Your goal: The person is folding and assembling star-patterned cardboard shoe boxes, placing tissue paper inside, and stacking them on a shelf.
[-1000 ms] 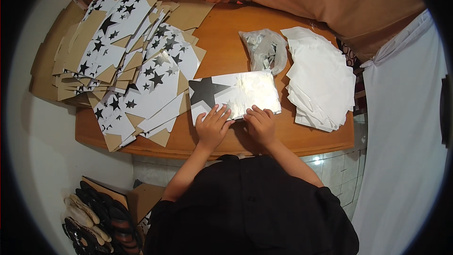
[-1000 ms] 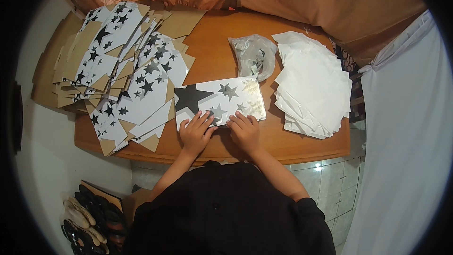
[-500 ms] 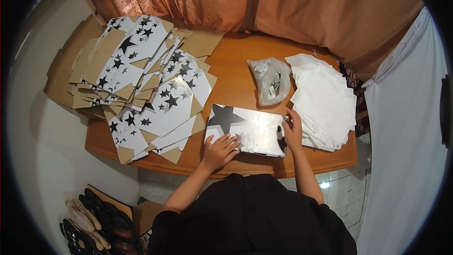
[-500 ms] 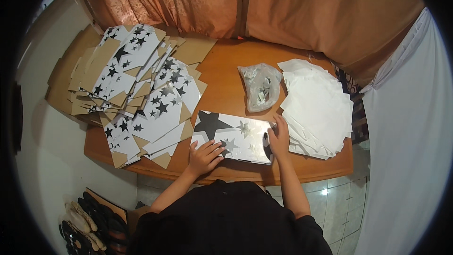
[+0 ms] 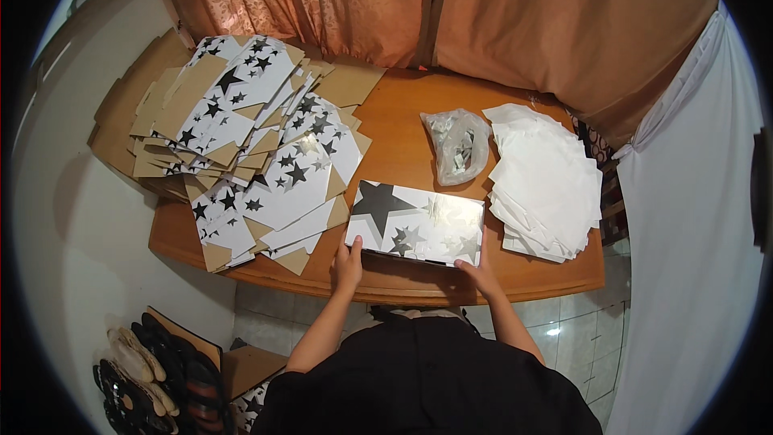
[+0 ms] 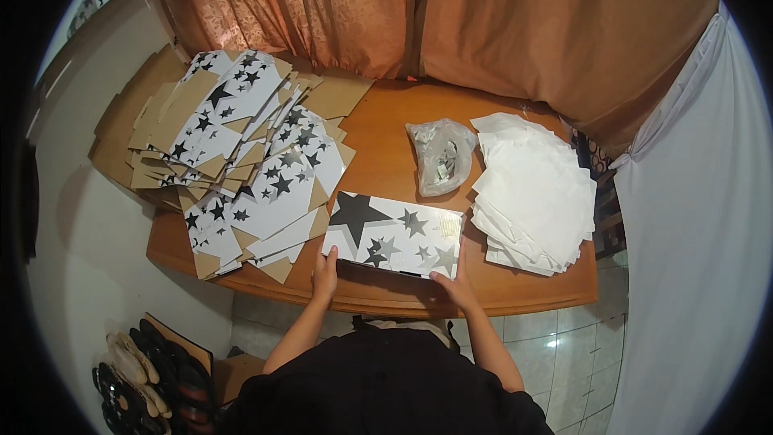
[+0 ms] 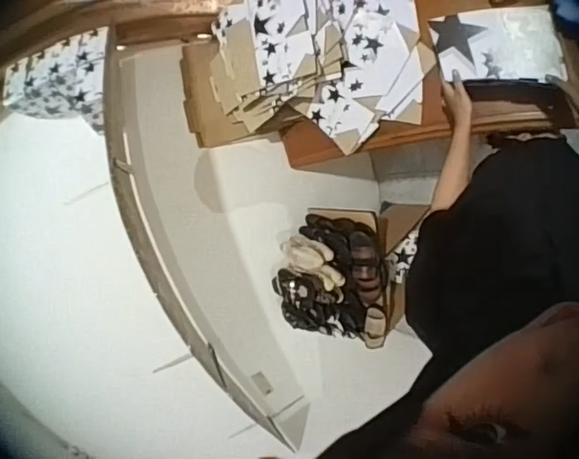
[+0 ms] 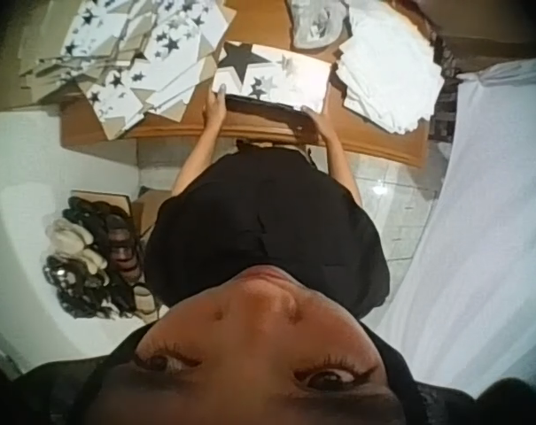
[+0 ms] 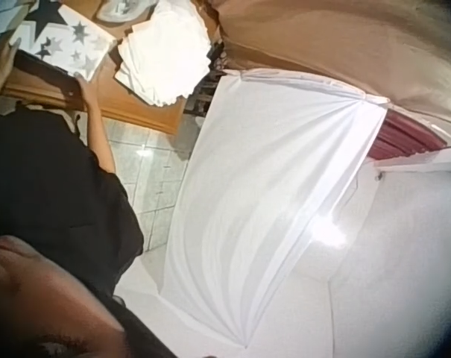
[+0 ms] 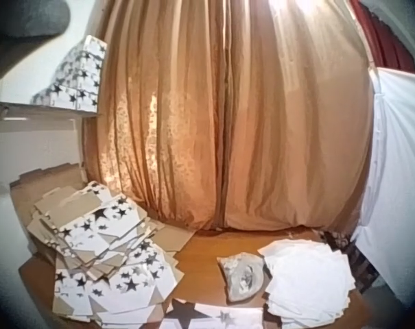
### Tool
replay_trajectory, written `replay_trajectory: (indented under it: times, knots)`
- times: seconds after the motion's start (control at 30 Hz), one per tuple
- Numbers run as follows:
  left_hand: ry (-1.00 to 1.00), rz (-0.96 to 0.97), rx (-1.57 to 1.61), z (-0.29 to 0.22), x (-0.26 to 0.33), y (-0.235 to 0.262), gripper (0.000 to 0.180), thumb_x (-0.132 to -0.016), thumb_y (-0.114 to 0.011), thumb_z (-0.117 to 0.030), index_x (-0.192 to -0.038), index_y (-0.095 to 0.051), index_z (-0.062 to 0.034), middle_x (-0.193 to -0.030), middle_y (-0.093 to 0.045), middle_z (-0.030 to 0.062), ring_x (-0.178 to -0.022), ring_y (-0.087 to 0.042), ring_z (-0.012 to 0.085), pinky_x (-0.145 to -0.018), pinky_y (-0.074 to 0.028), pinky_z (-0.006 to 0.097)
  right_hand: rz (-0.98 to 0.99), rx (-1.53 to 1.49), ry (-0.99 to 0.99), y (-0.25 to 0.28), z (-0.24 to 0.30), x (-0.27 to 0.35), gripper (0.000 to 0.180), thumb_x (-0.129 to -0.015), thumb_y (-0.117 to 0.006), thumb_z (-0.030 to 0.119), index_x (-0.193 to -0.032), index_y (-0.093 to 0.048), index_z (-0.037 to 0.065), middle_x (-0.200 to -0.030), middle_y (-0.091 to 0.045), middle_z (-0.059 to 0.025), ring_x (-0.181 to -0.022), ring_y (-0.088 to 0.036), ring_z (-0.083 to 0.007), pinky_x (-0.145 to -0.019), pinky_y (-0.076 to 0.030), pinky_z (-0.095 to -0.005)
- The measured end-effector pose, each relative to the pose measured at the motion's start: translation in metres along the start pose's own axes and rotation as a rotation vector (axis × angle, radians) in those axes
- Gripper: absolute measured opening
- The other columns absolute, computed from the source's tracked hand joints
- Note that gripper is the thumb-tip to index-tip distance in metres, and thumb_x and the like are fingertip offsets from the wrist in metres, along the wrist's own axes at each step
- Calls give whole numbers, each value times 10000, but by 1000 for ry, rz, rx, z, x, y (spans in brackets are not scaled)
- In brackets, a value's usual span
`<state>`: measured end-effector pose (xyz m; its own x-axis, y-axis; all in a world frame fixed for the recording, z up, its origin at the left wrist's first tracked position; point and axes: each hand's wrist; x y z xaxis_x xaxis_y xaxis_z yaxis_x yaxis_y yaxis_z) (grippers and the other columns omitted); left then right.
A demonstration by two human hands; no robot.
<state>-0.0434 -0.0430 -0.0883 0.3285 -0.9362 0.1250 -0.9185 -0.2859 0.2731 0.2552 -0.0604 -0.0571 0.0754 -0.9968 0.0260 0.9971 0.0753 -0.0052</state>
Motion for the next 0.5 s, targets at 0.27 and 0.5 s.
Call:
replay_trajectory:
  times: [0.27, 0.5]
  knots:
    - [-9, -250, 58, -51, 27, 19, 432, -908, -485, -346, -1227, -507, -56, -1130, -603, 155, -1064, -558, 289, -902, -406, 354, 30, -57, 138, -24, 48, -2, 1038, -722, -707, 121, -1450, 31, 68, -1423, -217, -205, -1287, -290, -277, -1042, -266, -359]
    - [-203, -498, 441, -65, 59, 73, 347, -930, -499, -274, -1070, -565, 36, -994, -592, 60, -913, -516, 129, -835, -399, 281, 187, 351, 525, -30, 84, 17, 1160, -572, -855, 287, -1435, -111, 70, -1455, -206, -212, -1308, -275, -341, -1054, -248, -422]
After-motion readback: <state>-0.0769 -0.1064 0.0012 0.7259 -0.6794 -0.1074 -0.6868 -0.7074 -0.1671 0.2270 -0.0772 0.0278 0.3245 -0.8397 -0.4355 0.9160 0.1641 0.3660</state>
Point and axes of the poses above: each hand's wrist, its own x-axis away from the middle knuckle, its own y-axis out of the back of the hand, z = x × y
